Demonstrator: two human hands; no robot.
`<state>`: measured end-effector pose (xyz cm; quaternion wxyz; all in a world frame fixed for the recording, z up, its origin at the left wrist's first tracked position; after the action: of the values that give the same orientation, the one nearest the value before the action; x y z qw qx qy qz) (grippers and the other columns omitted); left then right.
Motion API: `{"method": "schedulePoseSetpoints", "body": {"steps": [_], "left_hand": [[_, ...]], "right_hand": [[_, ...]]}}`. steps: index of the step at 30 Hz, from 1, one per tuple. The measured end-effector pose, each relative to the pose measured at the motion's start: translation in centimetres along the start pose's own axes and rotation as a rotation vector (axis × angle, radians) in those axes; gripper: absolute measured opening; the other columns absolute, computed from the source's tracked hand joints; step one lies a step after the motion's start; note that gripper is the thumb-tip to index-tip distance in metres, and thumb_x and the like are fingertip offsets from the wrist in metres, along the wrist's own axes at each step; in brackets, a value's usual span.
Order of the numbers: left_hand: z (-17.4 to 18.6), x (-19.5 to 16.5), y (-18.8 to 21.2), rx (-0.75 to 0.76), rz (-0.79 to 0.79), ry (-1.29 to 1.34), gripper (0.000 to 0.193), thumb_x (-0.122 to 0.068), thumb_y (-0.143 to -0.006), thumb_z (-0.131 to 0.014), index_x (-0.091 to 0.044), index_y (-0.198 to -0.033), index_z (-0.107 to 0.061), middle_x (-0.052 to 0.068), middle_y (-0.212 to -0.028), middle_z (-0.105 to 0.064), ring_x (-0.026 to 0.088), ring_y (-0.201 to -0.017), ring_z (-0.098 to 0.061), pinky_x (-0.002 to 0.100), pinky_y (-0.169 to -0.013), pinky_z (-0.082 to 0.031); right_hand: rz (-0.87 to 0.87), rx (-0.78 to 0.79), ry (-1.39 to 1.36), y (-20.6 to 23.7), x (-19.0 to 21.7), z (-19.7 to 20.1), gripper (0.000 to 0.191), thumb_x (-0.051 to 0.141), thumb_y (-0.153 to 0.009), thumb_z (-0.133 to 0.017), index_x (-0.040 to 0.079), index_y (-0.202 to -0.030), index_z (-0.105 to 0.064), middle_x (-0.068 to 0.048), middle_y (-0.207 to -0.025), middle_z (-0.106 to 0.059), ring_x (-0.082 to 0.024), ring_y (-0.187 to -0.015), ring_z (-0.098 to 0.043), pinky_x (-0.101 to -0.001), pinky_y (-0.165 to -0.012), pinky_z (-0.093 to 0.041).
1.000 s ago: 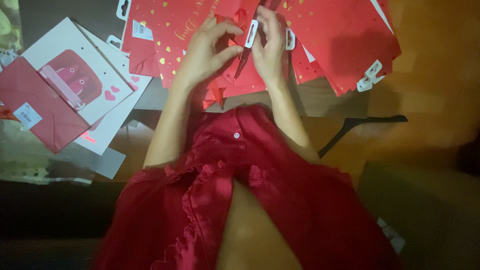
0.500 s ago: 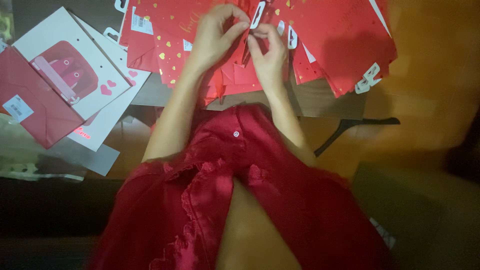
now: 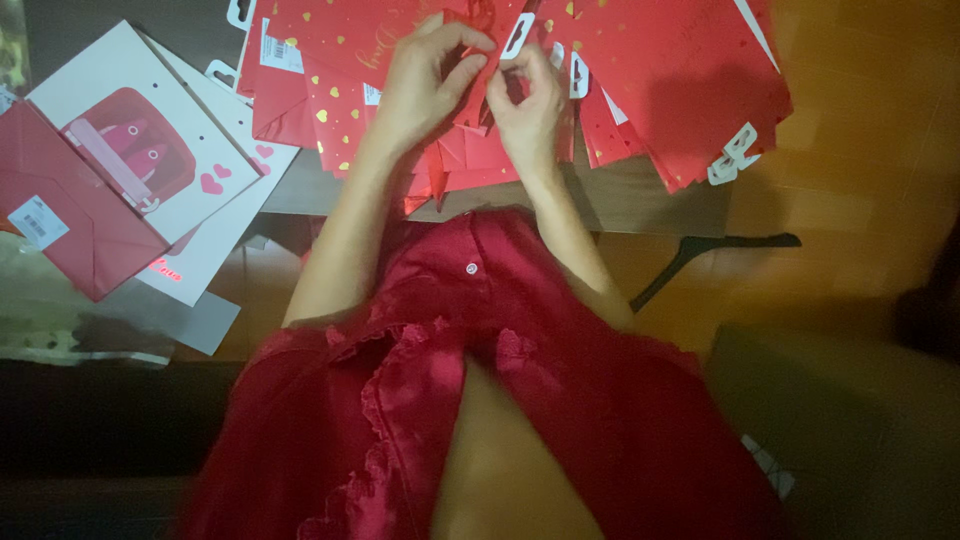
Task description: The person assembles red Valentine's Day greeting cards by inserting white plastic hangers into the top slots and attaching red ribbons to the hangers. The person handles the cards one at a time, threading the ribbons and placing the finished cards into a growing stack.
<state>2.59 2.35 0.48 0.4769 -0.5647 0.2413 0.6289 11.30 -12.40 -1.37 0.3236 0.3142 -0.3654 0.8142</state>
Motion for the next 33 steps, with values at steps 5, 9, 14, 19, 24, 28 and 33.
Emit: {"method": "schedulePoseSetpoints", "body": {"steps": [5, 9, 14, 19, 24, 28, 33], "left_hand": [[-0.1, 0.5, 0.1, -0.034, -0.022, 0.004, 0.016, -0.003, -0.097, -0.076, -0.004, -0.113, -0.074, 0.009, -0.09, -0.059, 0.018, -0.077, -0.058, 0.032, -0.068, -0.045], [0.0, 1.3, 0.0, -0.045, -0.045, 0.036, 0.016, -0.003, -0.098, -0.075, -0.004, -0.114, -0.075, 0.008, -0.092, -0.061, 0.017, -0.08, -0.061, 0.031, -0.071, -0.048], [0.0, 1.4, -0.2, -0.062, -0.015, 0.048, 0.012, -0.004, -0.099, -0.073, -0.003, -0.111, -0.075, 0.006, -0.093, -0.065, 0.016, -0.082, -0.065, 0.031, -0.072, -0.05], [0.1, 1.0, 0.1, -0.07, 0.049, 0.12, 0.011, -0.006, -0.099, -0.073, -0.002, -0.11, -0.076, 0.007, -0.091, -0.065, 0.016, -0.08, -0.063, 0.031, -0.07, -0.049], [0.6, 1.1, -0.2, -0.054, 0.025, 0.187, 0.015, -0.007, -0.101, -0.073, -0.003, -0.115, -0.075, 0.002, -0.099, -0.072, 0.013, -0.091, -0.068, 0.028, -0.08, -0.054], [1.0, 1.3, -0.1, -0.025, -0.034, 0.135, 0.023, -0.006, -0.098, -0.077, -0.001, -0.12, -0.075, 0.008, -0.101, -0.065, 0.017, -0.094, -0.065, 0.031, -0.083, -0.053], [0.8, 1.4, -0.2, 0.001, 0.083, 0.17, 0.024, -0.007, -0.099, -0.074, -0.004, -0.122, -0.075, 0.007, -0.102, -0.064, 0.015, -0.093, -0.066, 0.03, -0.082, -0.054]], "right_hand": [[-0.165, 0.074, -0.266, 0.1, -0.3, 0.2, 0.014, 0.003, -0.097, -0.07, 0.002, -0.107, -0.06, -0.004, -0.098, -0.073, -0.014, -0.098, -0.072, -0.0293, -0.088, -0.055], [-0.093, 0.072, -0.407, -0.5, -0.8, -0.6, 0.015, -0.001, -0.097, -0.07, 0.001, -0.111, -0.063, -0.006, -0.102, -0.071, -0.014, -0.099, -0.07, -0.0302, -0.091, -0.055], [-0.072, 0.03, -0.288, -0.9, -0.5, -1.5, 0.012, -0.002, -0.094, -0.069, 0.002, -0.101, -0.061, -0.003, -0.091, -0.068, -0.011, -0.085, -0.065, -0.0275, -0.078, -0.053], [-0.077, 0.016, -0.335, -1.1, -0.6, -1.5, 0.013, -0.003, -0.094, -0.067, 0.003, -0.093, -0.055, 0.0, -0.082, -0.061, -0.008, -0.078, -0.061, -0.0265, -0.072, -0.049], [-0.206, 0.083, -0.664, -1.4, -1.1, -1.0, 0.01, -0.006, -0.097, -0.063, 0.002, -0.098, -0.057, 0.001, -0.09, -0.062, -0.006, -0.082, -0.057, -0.0247, -0.075, -0.046], [-0.341, 0.137, -0.749, -1.7, -1.1, -0.6, 0.01, -0.004, -0.098, -0.064, 0.003, -0.098, -0.058, 0.0, -0.091, -0.066, -0.007, -0.086, -0.062, -0.0236, -0.079, -0.05], [-0.272, 0.091, -0.717, -1.6, -0.7, -0.9, 0.01, -0.003, -0.1, -0.065, 0.003, -0.101, -0.056, 0.001, -0.093, -0.06, -0.007, -0.088, -0.056, -0.024, -0.08, -0.046]]}}
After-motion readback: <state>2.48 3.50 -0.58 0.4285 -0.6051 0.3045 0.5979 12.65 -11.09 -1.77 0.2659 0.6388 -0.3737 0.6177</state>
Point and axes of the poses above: each hand's wrist, its own y-axis away from the middle knuckle, its own z-axis out of the back of the hand, x = y × z, the point moved 1 cm from there along -y, towards the middle knuckle
